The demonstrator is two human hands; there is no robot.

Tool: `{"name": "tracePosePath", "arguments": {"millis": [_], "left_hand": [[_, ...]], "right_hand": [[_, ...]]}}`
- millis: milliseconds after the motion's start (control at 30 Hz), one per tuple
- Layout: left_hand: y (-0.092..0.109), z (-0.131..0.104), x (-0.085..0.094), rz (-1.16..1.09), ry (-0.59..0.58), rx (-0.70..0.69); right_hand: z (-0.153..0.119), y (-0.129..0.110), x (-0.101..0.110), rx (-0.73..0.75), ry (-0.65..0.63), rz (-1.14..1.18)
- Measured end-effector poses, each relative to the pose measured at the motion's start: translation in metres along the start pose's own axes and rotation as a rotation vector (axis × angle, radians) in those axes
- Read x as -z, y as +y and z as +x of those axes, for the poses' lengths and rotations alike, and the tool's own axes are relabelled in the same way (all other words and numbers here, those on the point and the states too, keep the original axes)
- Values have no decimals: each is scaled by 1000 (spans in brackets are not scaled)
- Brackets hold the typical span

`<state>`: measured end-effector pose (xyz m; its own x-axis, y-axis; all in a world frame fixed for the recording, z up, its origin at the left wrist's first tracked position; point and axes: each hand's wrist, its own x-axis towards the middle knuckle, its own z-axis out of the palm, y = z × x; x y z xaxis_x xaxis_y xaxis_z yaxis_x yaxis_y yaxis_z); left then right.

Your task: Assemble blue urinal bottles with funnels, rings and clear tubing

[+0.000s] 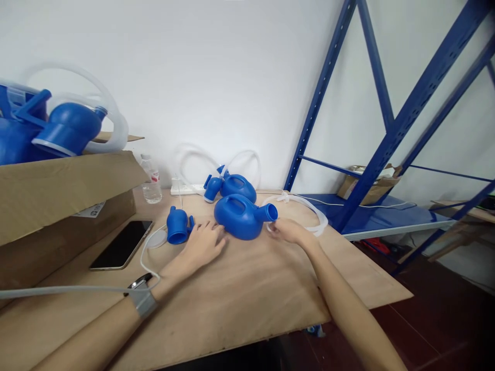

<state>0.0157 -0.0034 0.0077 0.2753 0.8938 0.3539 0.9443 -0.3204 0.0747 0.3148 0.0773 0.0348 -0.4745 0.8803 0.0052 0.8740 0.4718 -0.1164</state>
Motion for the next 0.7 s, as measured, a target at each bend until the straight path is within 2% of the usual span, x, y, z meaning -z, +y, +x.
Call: {"name": "tracePosePath", "arguments": {"millis": [67, 133, 167, 267, 333, 400, 500, 600, 700], "left_hand": [[-12, -11, 5, 112, -28, 4], [-32, -20, 12, 201, -29, 36], [-43, -25, 15, 225, -20, 59], [-75, -35, 26, 209, 97, 75], [-92, -41, 32, 189, 198, 106], [-106, -45, 36, 197, 231, 232], [-124, -51, 33, 131, 85, 441], [-139, -53, 26, 25, -39, 475], [-146, -52, 21, -8, -1, 447]], "right_hand": [[-20, -12, 14, 66, -105, -10], [-38, -31, 24, 165, -109, 18], [-44, -42, 27, 269, -123, 59], [-43, -76, 25, 606, -255, 199], [-29, -95, 16, 704, -264, 190], [-9, -111, 3, 689, -183, 87], [22, -130, -15, 658, -70, -52], [50, -147, -29, 647, 9, -59], [69, -163, -40, 588, 74, -35]]}}
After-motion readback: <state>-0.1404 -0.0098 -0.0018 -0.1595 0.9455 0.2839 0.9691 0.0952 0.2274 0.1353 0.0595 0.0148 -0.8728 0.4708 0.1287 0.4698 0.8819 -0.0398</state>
